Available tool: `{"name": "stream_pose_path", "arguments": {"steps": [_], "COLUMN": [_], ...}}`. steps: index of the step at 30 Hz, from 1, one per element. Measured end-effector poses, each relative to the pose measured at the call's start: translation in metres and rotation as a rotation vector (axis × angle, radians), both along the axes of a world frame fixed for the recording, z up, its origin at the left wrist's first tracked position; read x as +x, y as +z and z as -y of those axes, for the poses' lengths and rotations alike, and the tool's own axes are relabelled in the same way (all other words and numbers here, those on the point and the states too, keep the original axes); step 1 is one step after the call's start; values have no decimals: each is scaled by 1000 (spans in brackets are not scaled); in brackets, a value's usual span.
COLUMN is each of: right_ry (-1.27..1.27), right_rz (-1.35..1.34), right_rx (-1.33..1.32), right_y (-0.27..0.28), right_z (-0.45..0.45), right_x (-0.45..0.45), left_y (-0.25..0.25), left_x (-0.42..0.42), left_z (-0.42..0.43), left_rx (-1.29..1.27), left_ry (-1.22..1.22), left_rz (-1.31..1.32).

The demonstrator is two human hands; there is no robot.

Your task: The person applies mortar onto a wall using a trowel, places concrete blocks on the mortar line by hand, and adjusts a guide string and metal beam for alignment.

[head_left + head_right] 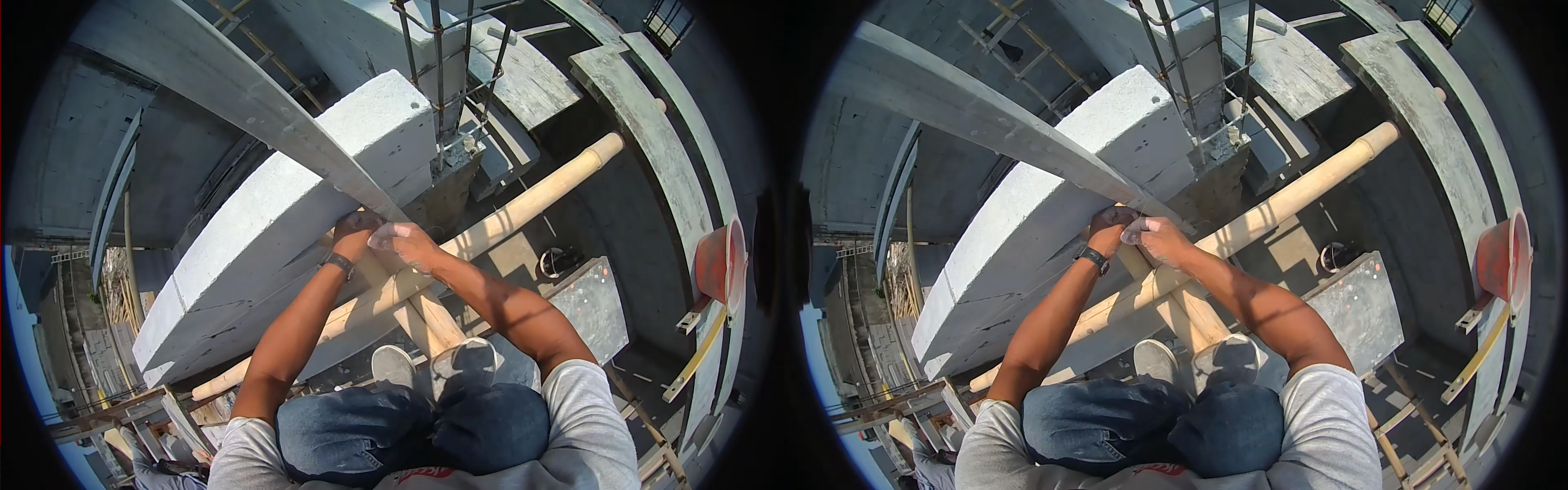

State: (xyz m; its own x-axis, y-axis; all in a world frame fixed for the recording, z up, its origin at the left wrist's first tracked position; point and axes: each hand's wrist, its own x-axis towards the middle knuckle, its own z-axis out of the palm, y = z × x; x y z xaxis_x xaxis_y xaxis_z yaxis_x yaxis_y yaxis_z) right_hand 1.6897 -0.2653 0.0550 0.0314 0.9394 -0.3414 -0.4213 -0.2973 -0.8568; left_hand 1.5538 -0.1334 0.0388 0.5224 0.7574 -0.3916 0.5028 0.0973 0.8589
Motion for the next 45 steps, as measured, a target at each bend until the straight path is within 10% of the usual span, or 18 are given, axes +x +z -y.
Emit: {"name": "stream_pose_path", "arguments": {"steps": [10, 25, 36, 40, 45], "right_ry": [-386, -609, -485, -522, -509], "right_rz": [-532, -412, 705, 1015, 1199], "right_rx": [-33, -11, 361, 426, 353], "right_y": [17, 67, 144, 154, 154], "right_z": [7, -17, 6, -8, 2], "right_x": [10, 75, 125, 126, 144], "left_y": [15, 91, 210, 231, 229], "left_x": [-40, -66, -34, -27, -25], "left_z": [-11, -12, 10, 10, 4], "left_rx": [215, 249, 413, 886, 835], "left_ry": [-426, -437, -190, -227, -304], "left_rz": [-493, -473, -71, -317, -434]}}
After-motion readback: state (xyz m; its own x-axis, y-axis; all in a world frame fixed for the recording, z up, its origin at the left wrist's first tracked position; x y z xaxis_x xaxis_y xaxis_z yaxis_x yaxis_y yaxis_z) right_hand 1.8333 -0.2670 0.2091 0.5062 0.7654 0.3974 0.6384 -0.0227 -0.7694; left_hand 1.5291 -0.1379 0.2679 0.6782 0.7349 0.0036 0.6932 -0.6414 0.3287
